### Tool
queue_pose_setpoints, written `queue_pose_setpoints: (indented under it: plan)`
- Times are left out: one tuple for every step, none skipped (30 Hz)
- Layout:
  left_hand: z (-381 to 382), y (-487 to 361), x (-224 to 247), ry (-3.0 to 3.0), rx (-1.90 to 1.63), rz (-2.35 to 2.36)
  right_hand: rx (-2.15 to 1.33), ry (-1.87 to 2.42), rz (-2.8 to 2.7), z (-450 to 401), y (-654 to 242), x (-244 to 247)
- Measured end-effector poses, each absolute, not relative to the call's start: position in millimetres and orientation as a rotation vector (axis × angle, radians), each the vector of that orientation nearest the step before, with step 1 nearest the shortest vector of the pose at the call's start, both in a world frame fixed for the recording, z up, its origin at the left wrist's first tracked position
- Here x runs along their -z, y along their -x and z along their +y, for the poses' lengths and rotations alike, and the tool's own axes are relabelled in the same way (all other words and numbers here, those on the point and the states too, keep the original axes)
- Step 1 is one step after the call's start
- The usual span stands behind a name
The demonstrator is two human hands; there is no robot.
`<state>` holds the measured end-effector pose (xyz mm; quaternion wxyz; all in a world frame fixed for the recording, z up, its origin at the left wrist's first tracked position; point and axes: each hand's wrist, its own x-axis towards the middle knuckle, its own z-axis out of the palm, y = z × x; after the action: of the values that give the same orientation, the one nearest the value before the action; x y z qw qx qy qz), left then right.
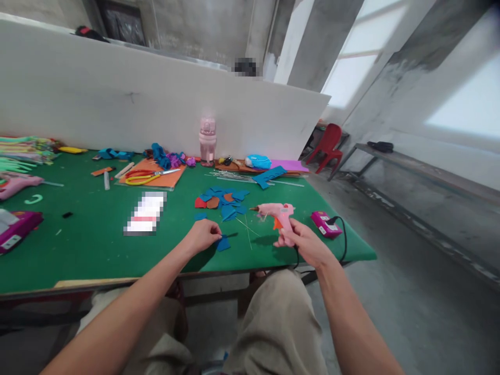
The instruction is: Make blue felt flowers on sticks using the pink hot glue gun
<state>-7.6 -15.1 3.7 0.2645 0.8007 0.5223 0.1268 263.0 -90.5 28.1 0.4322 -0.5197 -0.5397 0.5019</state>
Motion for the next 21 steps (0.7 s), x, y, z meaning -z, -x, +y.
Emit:
queue_pose_setpoints:
  plan:
    - [-15, 7, -4, -2.171, -0.345, 1.4, -1.325, 1.277, -1.389, -94, -257, -32]
    - [-16, 7, -4, -2.177, -0.348, 1.391, -1.374, 1.273, -1.434, -96, -251, -35]
    - [-16, 7, -4, -2.179, -0.349, 1.385, -1.4, 1.283, -1.478, -98, -245, -38]
    - [-16, 7, -4, -2.179, -0.349, 1.381, -1.411, 1.303, -1.522, -100, -240, -40]
    - [-16, 7, -5, -2.178, -0.347, 1.379, -1.408, 1.329, -1.565, -101, -235, -41]
    - [-16, 7, -5, -2.175, -0.343, 1.377, -1.39, 1.355, -1.615, -102, -230, -42]
    - [-16, 7, -4, -2.173, -0.341, 1.377, -1.361, 1.383, -1.666, -103, -227, -43]
    - [-16, 7, -4, -2.176, -0.341, 1.376, -1.328, 1.408, -1.718, -104, -223, -44]
    - [-16, 7, -4, -2.182, -0.344, 1.374, -1.298, 1.428, -1.766, -105, -221, -46]
    - [-15, 7, -3, -2.191, -0.349, 1.371, -1.274, 1.446, -1.809, -106, -219, -47]
    - [-15, 7, -2, -2.199, -0.353, 1.37, -1.254, 1.464, -1.846, -107, -217, -49]
    - [-15, 7, -2, -2.206, -0.358, 1.37, -1.238, 1.479, -1.878, -107, -216, -51]
    - [-15, 7, -1, -2.209, -0.361, 1.369, -1.226, 1.489, -1.905, -108, -215, -53]
    - [-14, 8, 0, -2.21, -0.363, 1.367, -1.212, 1.495, -1.929, -108, -214, -54]
    - [-14, 8, 0, -2.208, -0.363, 1.366, -1.201, 1.499, -1.947, -108, -213, -55]
    - [-14, 8, 1, -2.207, -0.364, 1.366, -1.196, 1.499, -1.961, -108, -212, -55]
    - [-14, 8, 1, -2.208, -0.364, 1.364, -1.193, 1.497, -1.97, -108, -211, -54]
    - [-14, 8, 1, -2.21, -0.364, 1.362, -1.185, 1.496, -1.98, -108, -210, -53]
    - [-15, 8, 1, -2.214, -0.365, 1.36, -1.166, 1.497, -1.993, -107, -209, -51]
    - [-15, 8, 1, -2.216, -0.367, 1.361, -1.134, 1.499, -2.006, -107, -209, -49]
    - [-15, 8, 1, -2.218, -0.367, 1.361, -1.093, 1.498, -2.017, -107, -208, -47]
